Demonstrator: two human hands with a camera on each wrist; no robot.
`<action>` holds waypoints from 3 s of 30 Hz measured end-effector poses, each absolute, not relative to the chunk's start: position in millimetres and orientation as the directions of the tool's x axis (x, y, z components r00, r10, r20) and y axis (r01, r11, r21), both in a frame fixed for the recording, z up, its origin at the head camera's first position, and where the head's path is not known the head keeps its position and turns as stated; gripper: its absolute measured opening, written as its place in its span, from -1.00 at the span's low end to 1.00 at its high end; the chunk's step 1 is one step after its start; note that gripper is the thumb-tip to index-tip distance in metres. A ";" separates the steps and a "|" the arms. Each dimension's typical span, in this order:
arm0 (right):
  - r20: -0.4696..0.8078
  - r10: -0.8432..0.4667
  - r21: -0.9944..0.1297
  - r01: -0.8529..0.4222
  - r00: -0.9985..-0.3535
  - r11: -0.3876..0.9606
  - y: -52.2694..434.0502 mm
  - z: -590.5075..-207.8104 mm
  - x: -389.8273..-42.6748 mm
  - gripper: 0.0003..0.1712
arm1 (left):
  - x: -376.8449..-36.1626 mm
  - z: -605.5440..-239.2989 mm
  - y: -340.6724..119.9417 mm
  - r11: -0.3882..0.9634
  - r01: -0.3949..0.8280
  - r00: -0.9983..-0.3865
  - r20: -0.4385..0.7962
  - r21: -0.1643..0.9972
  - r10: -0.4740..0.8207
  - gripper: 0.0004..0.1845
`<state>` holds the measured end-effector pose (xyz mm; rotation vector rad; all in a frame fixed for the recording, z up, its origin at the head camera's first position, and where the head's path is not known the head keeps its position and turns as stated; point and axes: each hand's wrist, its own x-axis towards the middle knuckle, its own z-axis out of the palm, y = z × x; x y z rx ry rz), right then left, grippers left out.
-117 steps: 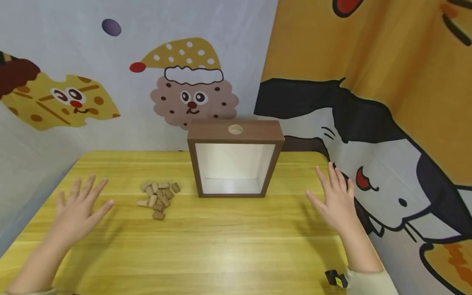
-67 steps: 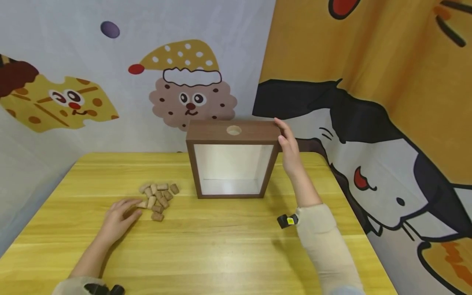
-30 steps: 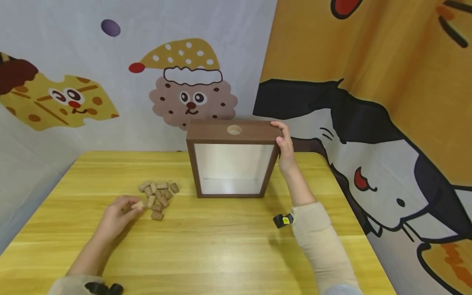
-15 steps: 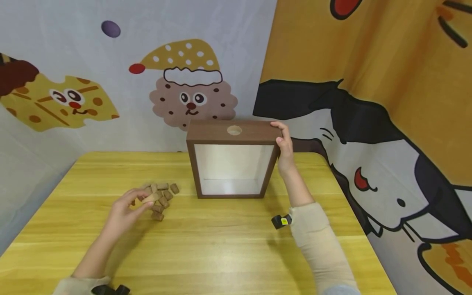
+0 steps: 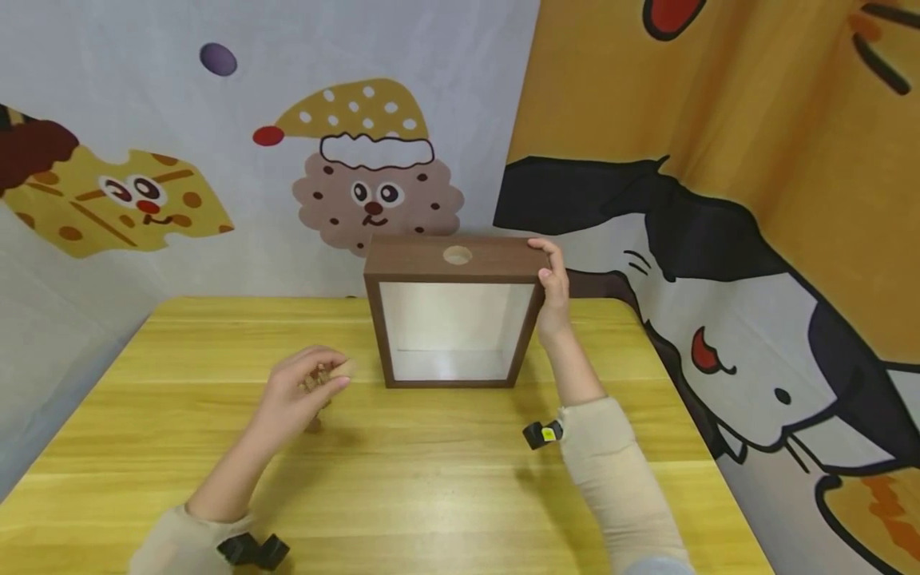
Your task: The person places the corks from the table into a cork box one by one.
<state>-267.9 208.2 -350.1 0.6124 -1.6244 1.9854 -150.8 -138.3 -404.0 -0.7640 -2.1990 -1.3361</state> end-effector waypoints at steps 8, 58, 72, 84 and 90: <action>0.620 0.115 -0.762 -0.631 -0.776 -0.147 206.9 -350.5 -267.7 -0.41 | -157.8 -374.4 -108.2 0.293 0.743 -0.669 0.690 0.602 0.278 -0.62; 0.620 0.144 -0.748 -0.636 -0.771 -0.189 204.4 -350.8 -267.5 -0.38 | -263.0 -252.7 -16.6 0.300 0.590 -0.800 0.495 0.749 0.338 -0.76; 0.634 0.141 -0.735 -0.649 -0.760 -0.193 203.5 -349.8 -266.0 -0.38 | -262.4 -251.6 -14.0 0.428 0.530 -0.841 0.390 0.732 0.375 -0.76; 0.632 0.129 -0.736 -0.644 -0.764 -0.210 204.4 -351.2 -266.4 -0.43 | -255.0 -253.8 -17.3 0.401 0.571 -0.817 0.446 0.717 0.366 -0.78; 0.638 0.138 -0.724 -0.652 -0.757 -0.228 203.7 -351.8 -268.2 -0.46 | -242.9 -257.1 -26.4 0.315 0.594 -0.799 0.497 0.740 0.338 -0.80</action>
